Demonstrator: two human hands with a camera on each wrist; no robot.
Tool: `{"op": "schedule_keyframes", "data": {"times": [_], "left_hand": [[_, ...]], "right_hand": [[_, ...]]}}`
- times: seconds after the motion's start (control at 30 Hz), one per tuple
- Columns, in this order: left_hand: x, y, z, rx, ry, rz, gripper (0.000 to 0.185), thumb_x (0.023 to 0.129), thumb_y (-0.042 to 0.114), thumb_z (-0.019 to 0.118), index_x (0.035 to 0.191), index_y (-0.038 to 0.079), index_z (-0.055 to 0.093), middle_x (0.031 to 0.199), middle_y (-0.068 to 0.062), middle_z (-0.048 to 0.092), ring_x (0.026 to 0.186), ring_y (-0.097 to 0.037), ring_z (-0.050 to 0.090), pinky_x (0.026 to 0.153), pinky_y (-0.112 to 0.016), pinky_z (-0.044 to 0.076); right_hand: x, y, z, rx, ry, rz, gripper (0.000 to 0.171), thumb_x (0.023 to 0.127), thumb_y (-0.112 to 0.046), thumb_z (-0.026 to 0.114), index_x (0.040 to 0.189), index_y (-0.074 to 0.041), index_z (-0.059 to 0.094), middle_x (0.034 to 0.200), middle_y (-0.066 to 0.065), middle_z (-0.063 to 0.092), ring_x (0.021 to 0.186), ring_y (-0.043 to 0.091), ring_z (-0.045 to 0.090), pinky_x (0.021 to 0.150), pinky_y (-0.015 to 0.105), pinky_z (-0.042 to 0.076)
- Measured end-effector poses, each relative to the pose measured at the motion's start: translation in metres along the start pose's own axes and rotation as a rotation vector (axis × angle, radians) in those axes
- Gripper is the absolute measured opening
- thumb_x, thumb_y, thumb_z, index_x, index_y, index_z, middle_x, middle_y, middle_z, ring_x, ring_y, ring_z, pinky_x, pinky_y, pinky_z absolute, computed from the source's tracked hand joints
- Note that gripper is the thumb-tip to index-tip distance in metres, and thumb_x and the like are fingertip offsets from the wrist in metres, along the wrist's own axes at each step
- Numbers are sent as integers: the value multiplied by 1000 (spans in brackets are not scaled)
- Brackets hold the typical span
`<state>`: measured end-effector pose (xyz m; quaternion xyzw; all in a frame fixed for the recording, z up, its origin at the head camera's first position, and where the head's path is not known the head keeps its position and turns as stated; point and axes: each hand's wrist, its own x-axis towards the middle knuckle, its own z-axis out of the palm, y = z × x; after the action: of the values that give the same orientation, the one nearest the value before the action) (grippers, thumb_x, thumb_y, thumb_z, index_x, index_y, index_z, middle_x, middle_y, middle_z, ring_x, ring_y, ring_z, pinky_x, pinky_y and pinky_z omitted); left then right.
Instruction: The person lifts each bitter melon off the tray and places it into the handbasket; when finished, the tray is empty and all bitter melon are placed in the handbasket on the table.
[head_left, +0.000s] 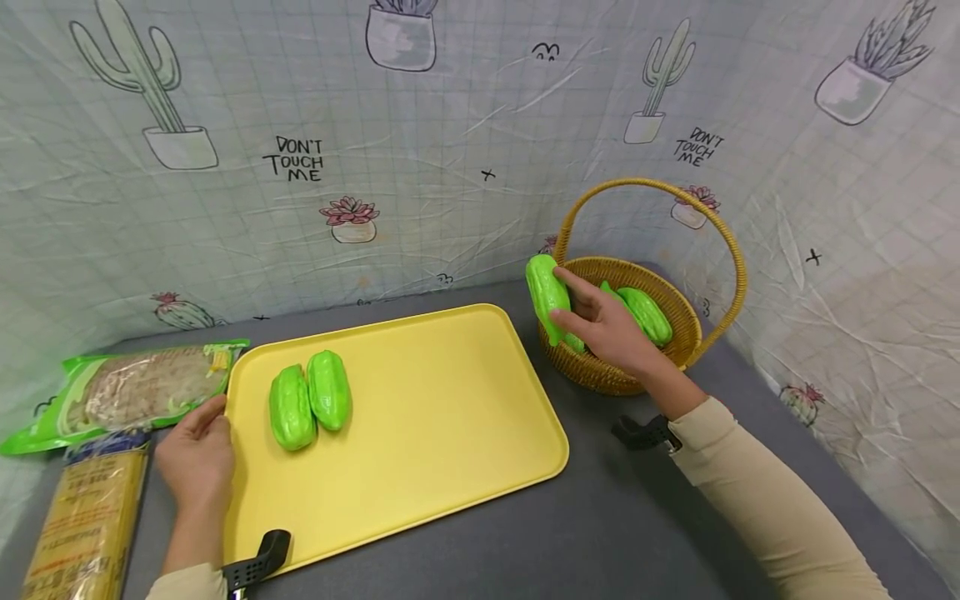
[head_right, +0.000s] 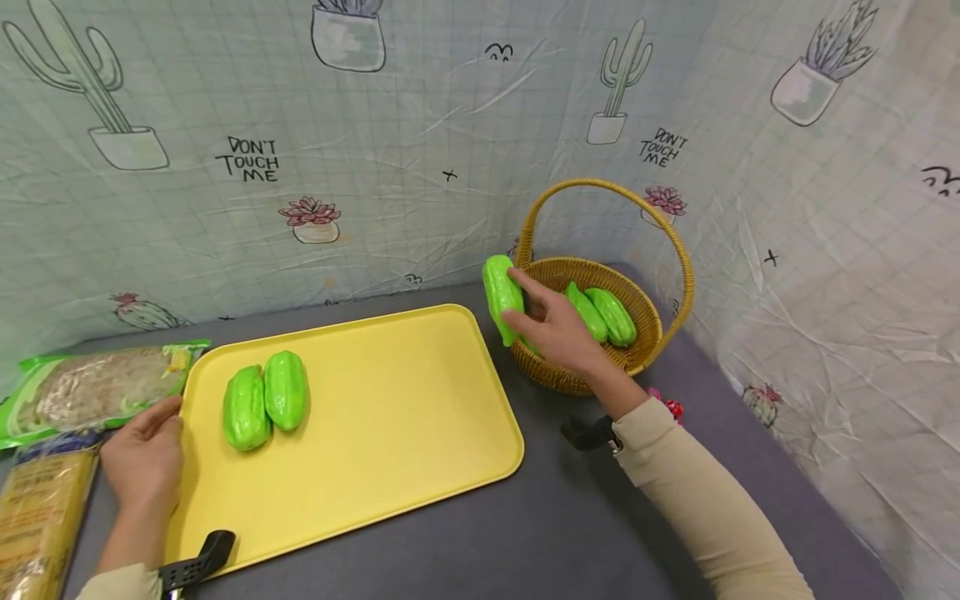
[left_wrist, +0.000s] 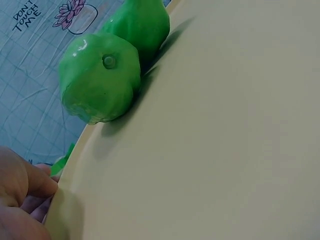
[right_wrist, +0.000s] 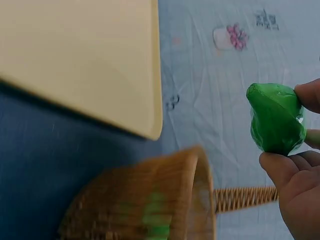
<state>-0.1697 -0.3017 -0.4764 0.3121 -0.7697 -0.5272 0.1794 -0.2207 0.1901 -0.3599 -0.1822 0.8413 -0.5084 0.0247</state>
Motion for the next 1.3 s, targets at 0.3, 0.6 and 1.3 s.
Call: {"op": "schedule_keyframes", "data": {"times": [0.3,0.6,1.3], "left_hand": [[0,-1,1,-5,13,20,36,102,12,51,134,8,68,118,11,68,98,14,57,78,0,43],[0,0,1,2,22,24,36,102,12,51,134,8,68,122,8,69,97,14,57,78,0,43],[1,-1,1,-15,9,10,36,103,13,52,135,9,68,119,12,68,97,14,56,77,1,43]], "right_hand": [[-8,15,-30,-94,55,89,68,107,-27,54,164,-18,20,169,13,25,149,36,39,98,12,51],[-12,33,-54,-141,83,150,69,107,-30,54,165,-18,17,170,13,22,151,37,33,117,53,41],[-7,61,-79,-338,166,335,70,106,-23,52,164,-7,16,167,27,18,148,50,30,113,62,40]]}}
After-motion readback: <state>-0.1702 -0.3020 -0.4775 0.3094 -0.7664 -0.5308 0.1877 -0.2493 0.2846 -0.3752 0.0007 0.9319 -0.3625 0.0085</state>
